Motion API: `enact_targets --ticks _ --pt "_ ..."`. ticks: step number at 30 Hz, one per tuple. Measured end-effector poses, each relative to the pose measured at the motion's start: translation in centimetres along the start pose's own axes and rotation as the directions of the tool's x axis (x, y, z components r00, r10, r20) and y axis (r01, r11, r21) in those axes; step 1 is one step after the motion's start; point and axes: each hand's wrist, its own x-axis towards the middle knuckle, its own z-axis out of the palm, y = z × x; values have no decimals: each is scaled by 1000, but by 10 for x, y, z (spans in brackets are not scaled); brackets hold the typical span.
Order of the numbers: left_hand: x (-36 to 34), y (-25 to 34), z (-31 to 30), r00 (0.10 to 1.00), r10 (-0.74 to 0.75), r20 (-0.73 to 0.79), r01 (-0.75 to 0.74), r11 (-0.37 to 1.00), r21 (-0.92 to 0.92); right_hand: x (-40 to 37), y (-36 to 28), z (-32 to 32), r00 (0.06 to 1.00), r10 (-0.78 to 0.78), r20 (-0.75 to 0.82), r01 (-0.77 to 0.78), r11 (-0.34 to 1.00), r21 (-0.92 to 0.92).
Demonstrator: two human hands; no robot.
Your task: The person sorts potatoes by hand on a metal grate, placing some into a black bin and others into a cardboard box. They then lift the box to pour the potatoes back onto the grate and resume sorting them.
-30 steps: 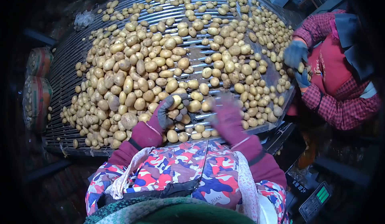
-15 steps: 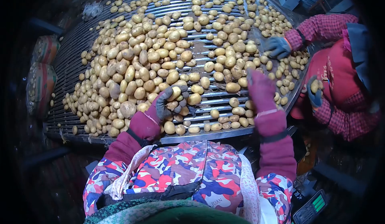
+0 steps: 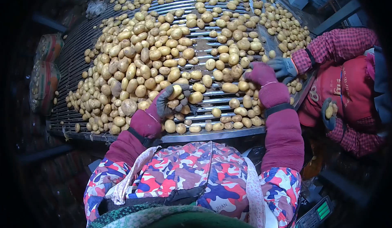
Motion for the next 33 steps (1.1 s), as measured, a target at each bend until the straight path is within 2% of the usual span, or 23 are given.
enact_targets --ticks 3,5,6,7,8,9,10,11,13,14,15,17,19,20,21,23,25,27,28,29,31,32,33 --pt "4 -2 -9 997 -2 79 2 1000 -8 -21 -16 -3 997 76 -18 -77 994 -77" --pt "4 -3 -8 998 9 64 -6 999 -50 -37 -16 -14 995 102 3 -102 989 109" --pt "4 1 -10 997 4 77 -1 999 -40 -32 8 7 994 45 -104 -5 935 355" --pt "4 1 -12 996 -13 83 18 999 -51 -41 8 6 992 61 -109 -19 935 355" --pt "3 -2 -12 995 -36 91 43 997 -67 -58 9 8 993 74 -93 23 650 760" --pt "4 -2 -11 993 -49 110 56 996 -66 -75 9 8 993 81 -88 70 206 976" --pt "5 -1 -11 994 -40 101 49 995 -89 -86 9 13 997 -58 -52 40 -202 979" --pt "5 -1 -11 995 -34 92 44 993 -111 -96 10 22 998 -35 -59 51 -200 978" --pt "6 -2 -9 994 -29 103 40 993 -107 -119 7 34 981 -168 -93 -19 -567 823" --pt "7 -3 -9 996 -12 94 22 994 -109 -132 5 38 962 -219 -163 -35 -690 723" --pt "9 -4 -10 996 4 84 5 994 -110 -140 2 48 935 -305 -182 -171 -837 520" --pt "4 -2 2 1000 27 16 -26 998 -48 -165 -4 55 939 -251 -235 -111 -868 485" --pt "6 -2 1 996 39 75 -33 997 -76 -188 -13 61 938 -178 -297 -23 -887 460" --pt "4 -2 4 999 44 9 -44 999 -31 -201 -15 64 929 -132 -344 36 -896 442" --pt "8 -5 -8 996 2 91 11 991 -134 -215 -16 68 932 -94 -350 72 -899 432" --pt "9 -6 -8 999 -3 52 11 989 -144 -240 -19 78 959 66 -277 193 -867 459" --pt "8 -6 -4 994 42 103 -30 994 -108 -265 -29 85 954 140 -266 246 -873 421" --pt "0 -4 12 999 45 22 -44 999 -13 -289 -38 91 930 249 -271 341 -858 384" --pt "2 -7 8 999 52 -6 -52 998 -28 -302 -51 86 894 442 -74 427 -789 442" --pt "3 -5 3 999 27 30 -28 999 25 -316 -44 105 879 471 -73 453 -780 432" --pt "5 -8 -3 997 17 76 -17 1000 5 -350 -17 148 932 297 -206 356 -852 384" --pt "6 -10 -4 993 7 120 -3 1000 -27 -366 -17 149 897 436 -75 421 -790 445" --pt "5 -11 -1 991 -8 135 11 1000 -20 -385 -8 148 892 430 -138 451 -829 331"
